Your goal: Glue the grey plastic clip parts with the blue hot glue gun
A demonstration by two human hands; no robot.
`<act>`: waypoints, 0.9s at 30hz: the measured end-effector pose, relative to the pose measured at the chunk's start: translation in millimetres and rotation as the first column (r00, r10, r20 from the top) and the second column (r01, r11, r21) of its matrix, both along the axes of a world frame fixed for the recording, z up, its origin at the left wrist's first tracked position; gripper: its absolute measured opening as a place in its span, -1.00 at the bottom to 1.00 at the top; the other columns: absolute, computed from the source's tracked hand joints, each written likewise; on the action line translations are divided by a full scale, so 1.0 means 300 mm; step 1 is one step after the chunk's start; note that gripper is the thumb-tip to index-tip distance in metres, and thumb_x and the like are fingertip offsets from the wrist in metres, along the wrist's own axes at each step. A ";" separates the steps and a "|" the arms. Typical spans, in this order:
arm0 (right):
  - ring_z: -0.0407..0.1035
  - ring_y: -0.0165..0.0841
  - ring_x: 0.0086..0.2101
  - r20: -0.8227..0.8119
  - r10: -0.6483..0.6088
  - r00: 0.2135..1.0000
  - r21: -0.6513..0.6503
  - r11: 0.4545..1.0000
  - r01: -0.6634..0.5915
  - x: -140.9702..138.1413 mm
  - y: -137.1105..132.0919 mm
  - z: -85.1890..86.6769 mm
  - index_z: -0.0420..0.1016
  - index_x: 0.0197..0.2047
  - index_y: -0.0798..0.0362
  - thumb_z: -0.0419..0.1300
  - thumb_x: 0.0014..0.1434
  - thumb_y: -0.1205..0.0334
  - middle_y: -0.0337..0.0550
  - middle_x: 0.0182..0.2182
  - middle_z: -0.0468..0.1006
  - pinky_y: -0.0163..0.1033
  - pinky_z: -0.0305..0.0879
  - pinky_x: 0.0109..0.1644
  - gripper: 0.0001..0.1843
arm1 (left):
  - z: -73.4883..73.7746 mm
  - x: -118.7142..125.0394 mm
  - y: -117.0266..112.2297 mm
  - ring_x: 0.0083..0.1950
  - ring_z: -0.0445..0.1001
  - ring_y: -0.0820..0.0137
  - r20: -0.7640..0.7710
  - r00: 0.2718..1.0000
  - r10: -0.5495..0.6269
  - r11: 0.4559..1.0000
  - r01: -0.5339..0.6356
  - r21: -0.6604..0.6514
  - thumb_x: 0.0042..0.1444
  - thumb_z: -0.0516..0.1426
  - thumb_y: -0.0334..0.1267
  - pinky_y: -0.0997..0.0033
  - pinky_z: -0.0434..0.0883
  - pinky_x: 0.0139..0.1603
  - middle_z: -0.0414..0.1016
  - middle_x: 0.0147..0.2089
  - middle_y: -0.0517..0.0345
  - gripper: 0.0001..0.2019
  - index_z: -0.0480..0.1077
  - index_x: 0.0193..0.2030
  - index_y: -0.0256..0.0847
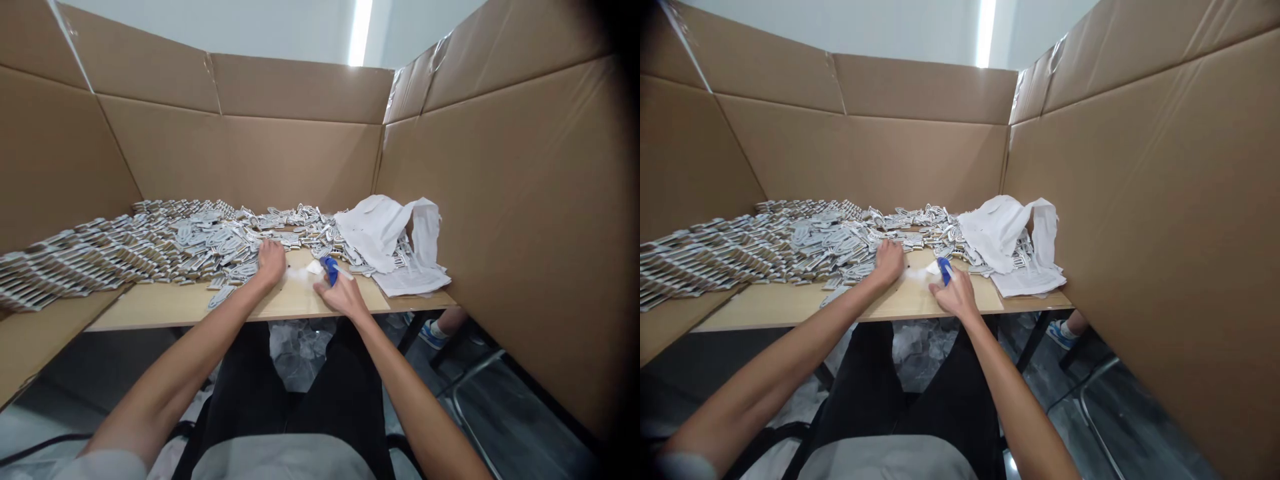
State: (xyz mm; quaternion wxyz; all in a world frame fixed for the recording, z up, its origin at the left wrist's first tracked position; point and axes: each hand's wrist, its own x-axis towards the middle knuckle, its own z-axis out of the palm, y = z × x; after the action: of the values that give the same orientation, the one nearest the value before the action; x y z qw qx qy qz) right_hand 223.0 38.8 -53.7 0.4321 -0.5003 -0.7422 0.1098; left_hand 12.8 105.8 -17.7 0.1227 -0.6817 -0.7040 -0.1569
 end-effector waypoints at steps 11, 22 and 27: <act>0.42 -0.22 -0.34 -0.039 0.022 0.999 -0.108 0.994 -0.026 0.059 0.040 -0.011 0.39 -0.33 -0.03 0.27 -0.02 0.28 -0.17 -0.38 0.56 -0.20 0.29 -0.21 -0.84 | 0.070 -0.093 0.076 0.09 0.55 -0.10 0.036 0.999 -0.003 0.997 0.006 -0.074 0.10 0.23 -0.34 0.15 0.44 0.01 0.62 0.00 -0.30 -0.75 0.58 -0.07 -0.22; 0.40 -0.25 -0.39 -0.266 -0.035 0.963 -0.128 0.992 0.001 0.066 0.024 0.011 0.34 -0.45 -0.04 0.25 -0.03 0.17 -0.25 -0.48 0.52 -0.20 0.29 -0.23 -0.86 | 0.027 -0.115 0.138 -0.02 0.57 0.08 0.423 0.902 -0.081 0.994 0.042 0.101 0.19 0.18 -0.29 0.24 0.42 0.03 0.63 -0.13 -0.12 -0.96 0.44 -0.24 -0.18; 0.40 -0.27 -0.39 -0.284 -0.017 0.959 -0.132 0.991 -0.022 0.069 0.029 0.008 0.36 -0.42 -0.02 0.26 -0.03 0.18 -0.26 -0.47 0.52 -0.21 0.28 -0.23 -0.86 | 0.016 -0.109 0.140 -0.33 0.54 0.27 0.716 0.689 -0.115 0.993 0.071 0.092 0.19 0.16 -0.26 0.31 0.45 -0.13 0.57 -0.36 0.10 -0.93 0.41 -0.21 -0.17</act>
State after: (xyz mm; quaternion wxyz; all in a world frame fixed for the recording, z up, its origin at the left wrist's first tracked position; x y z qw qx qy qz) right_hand 243.8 47.4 -51.4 0.4995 -0.5062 -0.6641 0.2306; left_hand -20.0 147.7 -12.9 -0.1512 -0.5969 -0.6556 -0.4370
